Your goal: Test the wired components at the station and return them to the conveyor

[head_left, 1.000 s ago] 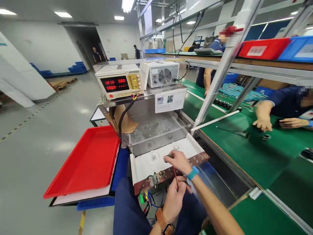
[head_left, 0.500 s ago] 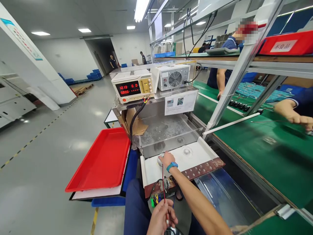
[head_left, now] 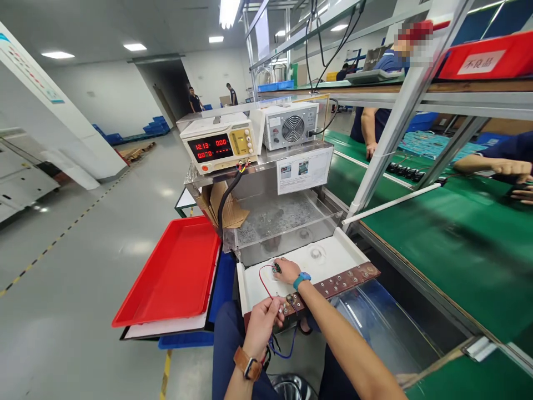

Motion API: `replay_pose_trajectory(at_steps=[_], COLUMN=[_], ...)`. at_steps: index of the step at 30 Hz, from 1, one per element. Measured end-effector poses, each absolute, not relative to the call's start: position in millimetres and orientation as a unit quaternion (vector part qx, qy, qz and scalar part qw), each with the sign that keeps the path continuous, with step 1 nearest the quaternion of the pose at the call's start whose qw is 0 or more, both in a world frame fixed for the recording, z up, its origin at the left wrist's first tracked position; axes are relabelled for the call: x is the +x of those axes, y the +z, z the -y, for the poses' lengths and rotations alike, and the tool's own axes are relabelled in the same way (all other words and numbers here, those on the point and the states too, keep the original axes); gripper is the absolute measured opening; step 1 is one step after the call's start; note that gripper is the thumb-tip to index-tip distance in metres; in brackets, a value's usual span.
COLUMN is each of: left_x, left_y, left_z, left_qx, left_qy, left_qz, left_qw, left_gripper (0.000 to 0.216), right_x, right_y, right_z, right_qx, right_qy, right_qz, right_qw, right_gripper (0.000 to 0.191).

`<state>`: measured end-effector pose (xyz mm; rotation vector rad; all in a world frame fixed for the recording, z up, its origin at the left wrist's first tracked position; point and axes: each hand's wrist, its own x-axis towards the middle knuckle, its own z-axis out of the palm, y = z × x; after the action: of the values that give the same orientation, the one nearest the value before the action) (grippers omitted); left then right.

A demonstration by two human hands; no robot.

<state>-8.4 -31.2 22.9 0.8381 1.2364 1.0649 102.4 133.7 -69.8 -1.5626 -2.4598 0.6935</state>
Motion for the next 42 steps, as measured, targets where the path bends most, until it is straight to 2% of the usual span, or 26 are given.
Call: replay_pose_trajectory(at_steps=[5,11,14,35,42], left_x=[-6,4,8,5,4], left_y=[8,-16,-25,-57,-62], left_z=[-5,-31,-34,-45,-49], left_qx=[0.421,0.489,0.509,0.524,0.527], left_qy=[0.446,0.431,0.417,0.35,0.321], left_qz=[-0.582,-0.609,-0.618,-0.666,-0.683], left_qw=[0.534,0.451,0.429,0.4,0.391], left_gripper=[0.048,0.023,0.018,0.034,0.032], right_x=[100,102,102,105,105], right_y=[-67,-69,-70,-69,-73], right_z=[-140,-142,-142,-140,-142], right_qx=[-0.518,-0.526,-0.534,-0.53,-0.528], right_qy=[0.237,0.259,0.261,0.263,0.26], right_qz=[0.82,0.807,0.802,0.803,0.804], right_qw=[0.057,0.063,0.066,0.075,0.084], right_gripper=[0.033,0.034,0.034,0.036,0.035])
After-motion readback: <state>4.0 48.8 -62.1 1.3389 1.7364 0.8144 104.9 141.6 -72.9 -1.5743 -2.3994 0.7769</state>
